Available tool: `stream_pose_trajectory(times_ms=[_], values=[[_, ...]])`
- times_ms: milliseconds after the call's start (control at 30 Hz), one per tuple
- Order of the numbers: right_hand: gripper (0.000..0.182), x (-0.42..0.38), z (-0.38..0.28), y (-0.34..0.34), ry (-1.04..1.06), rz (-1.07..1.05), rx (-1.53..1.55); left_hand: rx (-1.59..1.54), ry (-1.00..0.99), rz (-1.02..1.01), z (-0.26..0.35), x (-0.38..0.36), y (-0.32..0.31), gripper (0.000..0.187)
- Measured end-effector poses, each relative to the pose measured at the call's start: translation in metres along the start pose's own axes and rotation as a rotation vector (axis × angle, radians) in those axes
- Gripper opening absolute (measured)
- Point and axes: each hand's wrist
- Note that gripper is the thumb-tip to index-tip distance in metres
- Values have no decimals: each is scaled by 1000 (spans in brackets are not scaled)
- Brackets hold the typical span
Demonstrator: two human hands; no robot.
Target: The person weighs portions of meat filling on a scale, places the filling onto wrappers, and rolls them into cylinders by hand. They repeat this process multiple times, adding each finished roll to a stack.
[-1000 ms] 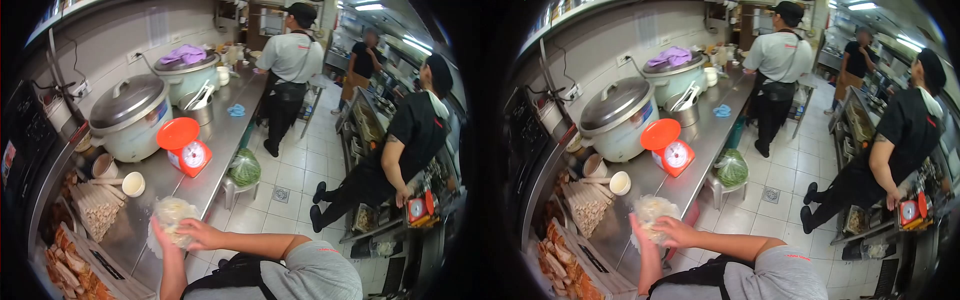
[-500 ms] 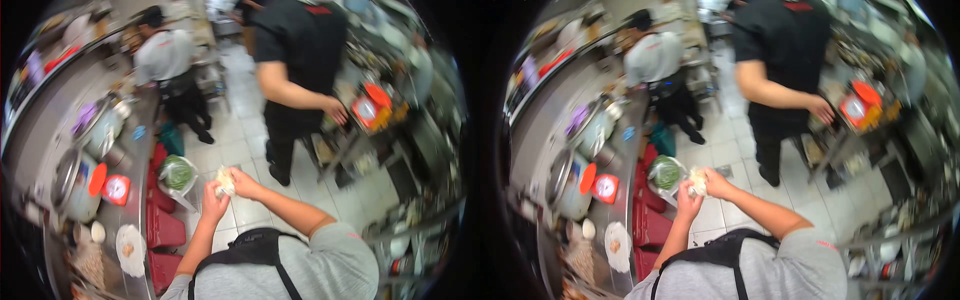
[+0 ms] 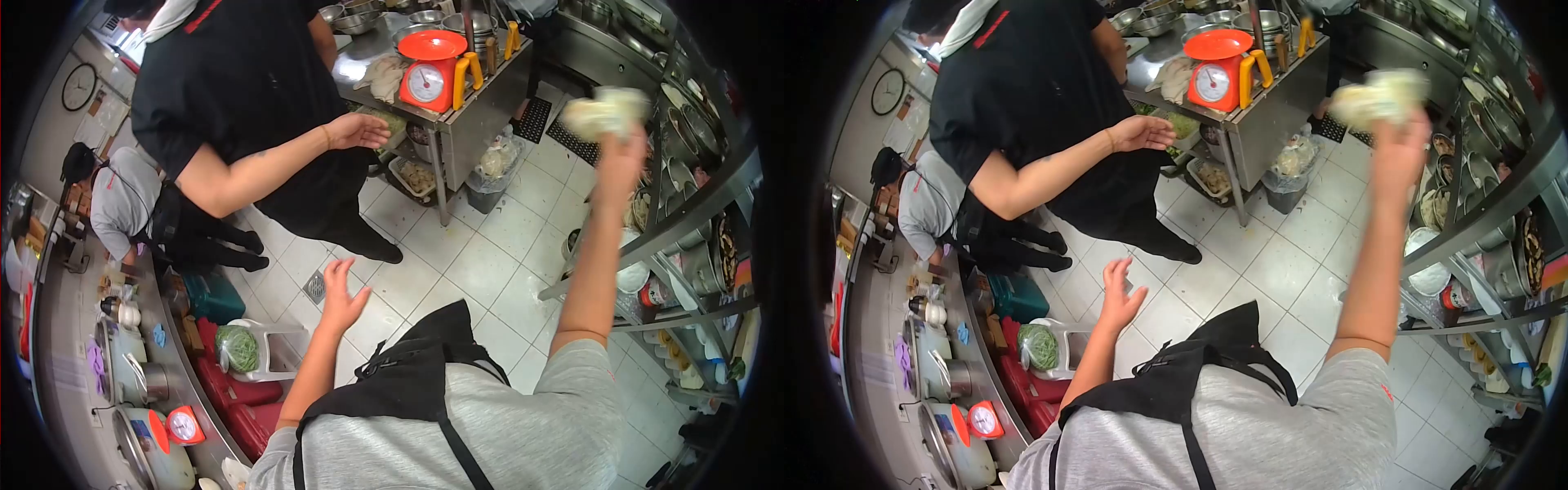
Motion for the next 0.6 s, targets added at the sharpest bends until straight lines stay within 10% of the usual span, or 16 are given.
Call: stream_pose_trajectory(times_ms=[100,200,367,600], values=[[31,55,24,34,4,109,376,127,341,-139,-111,-69,2,57],[26,60,75,13,-150,2,93,478,638,-407,-201,-186,34,54],[19,-20,215,-72,-514,-202,112,-20,968,-122,-180,-310,51,44],[35,-110,319,-114,-1197,-52,9,-253,503,-507,-138,17,43,55]])
Point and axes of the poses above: each hand's wrist, its own x-axis towards the middle knuckle, its own y-axis out of the back of the hand, z = x × y, and after that the axes turned 5 degrees about -y, right-handed
